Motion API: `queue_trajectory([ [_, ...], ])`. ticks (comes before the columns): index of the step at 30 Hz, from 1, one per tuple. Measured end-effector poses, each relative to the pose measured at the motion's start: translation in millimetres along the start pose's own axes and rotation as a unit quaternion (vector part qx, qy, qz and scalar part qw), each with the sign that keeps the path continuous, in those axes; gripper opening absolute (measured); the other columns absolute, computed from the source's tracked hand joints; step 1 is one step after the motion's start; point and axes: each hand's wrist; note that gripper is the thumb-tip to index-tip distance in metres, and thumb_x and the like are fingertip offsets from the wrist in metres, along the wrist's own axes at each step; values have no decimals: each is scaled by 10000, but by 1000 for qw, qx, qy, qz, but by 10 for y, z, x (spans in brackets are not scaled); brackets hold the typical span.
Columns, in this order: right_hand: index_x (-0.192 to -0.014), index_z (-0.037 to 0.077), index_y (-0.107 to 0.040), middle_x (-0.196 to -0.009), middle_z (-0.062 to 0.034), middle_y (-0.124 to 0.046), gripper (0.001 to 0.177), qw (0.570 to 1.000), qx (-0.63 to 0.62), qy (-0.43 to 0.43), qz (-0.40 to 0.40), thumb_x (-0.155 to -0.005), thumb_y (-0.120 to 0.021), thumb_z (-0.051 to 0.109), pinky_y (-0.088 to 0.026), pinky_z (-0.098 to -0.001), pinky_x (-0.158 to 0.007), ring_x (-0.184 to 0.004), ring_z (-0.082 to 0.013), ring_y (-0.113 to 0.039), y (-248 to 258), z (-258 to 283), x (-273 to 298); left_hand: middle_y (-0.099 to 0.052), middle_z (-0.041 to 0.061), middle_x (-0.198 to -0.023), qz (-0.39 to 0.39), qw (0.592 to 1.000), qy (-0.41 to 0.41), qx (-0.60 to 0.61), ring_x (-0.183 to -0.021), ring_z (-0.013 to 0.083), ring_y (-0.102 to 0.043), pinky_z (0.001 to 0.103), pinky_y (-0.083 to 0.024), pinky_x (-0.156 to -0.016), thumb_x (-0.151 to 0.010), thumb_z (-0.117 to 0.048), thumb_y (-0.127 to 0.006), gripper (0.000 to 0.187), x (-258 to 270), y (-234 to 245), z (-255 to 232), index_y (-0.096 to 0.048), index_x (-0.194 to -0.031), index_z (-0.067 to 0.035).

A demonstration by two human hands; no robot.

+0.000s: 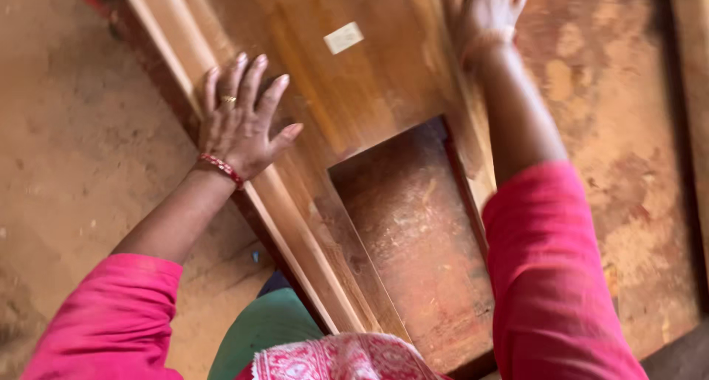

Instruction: The person sands a wooden frame by hand, moving it on a workbench and rubbing the surface and edges. Another person briefly assists by holding the frame. The person continues sanding different sections of the frame throughout the clip.

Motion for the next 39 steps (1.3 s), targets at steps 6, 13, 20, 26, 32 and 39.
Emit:
queue_trajectory([
  [6, -1612, -15, -239, -1626, -227, -367, 798, 995, -49, -86, 2, -1003, -465, 448, -50, -530, -1250, -1537, -327, -297, -156, -1067, 2643, -256, 170, -1710, 3, 1000, -6, 21, -1577, 362, -199, 636, -31, -1248, -980, -807, -341, 888, -47, 71, -59, -454, -1591, -173],
  [13, -1660, -53, -196, -1684, -298, -341, 732, 993, -18, 63, -97, -1118, -543, 296, -93, -597, -1289, -1590, -404, -302, -521, -1255, 2005, -339, 147, -1688, 9, 999, -19, 43, -1559, 341, -260, 634, -70, -1250, -989, -757, -448, 815, 16, -31, -17, -520, -1546, -166],
  [20, -1596, -24, -295, -1648, -295, -324, 652, 998, 9, -24, -62, -1186, -438, 464, -79, -619, -1228, -1549, -430, -274, -515, -375, -679, -367, 139, -1688, 11, 997, -21, 79, -1588, 336, -256, 615, -97, -1287, -997, -703, -470, 741, 41, 204, -151, -568, -1514, -181],
  [26, -1615, 11, -285, -1626, -220, -392, 742, 996, -63, -40, -56, -1050, -550, 411, -87, -547, -1264, -1540, -338, -331, -274, -810, 1456, -82, 116, -1731, 76, 995, -44, -51, -1575, 339, -54, 628, -18, -1215, -982, -773, -288, 848, -1139, 849, 501, -282, -1627, -223],
  [32, -1597, -25, -278, -1641, -244, -364, 765, 998, -15, -28, -49, -979, -574, 314, -93, -608, -1237, -1543, -391, -302, -234, -798, 1623, -124, 105, -1717, 97, 995, -25, 15, -1571, 294, -88, 597, -10, -1232, -916, -837, -270, 923, -1270, 448, 1046, -320, -1605, -225],
  [39, -1650, -6, -258, -1685, -276, -335, 664, 999, 20, 13, -28, -1182, -521, 386, -61, -593, -1288, -1604, -405, -244, -575, -452, -1203, -315, 168, -1686, 33, 998, -42, 38, -1563, 348, -209, 629, -88, -1221, -982, -804, -453, 884, -1109, 505, 1014, -530, -1537, -120],
])
Point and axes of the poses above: each hand's wrist, its own x-axis away from the middle knuckle, its own y-axis out of the back of the hand, z = x × y
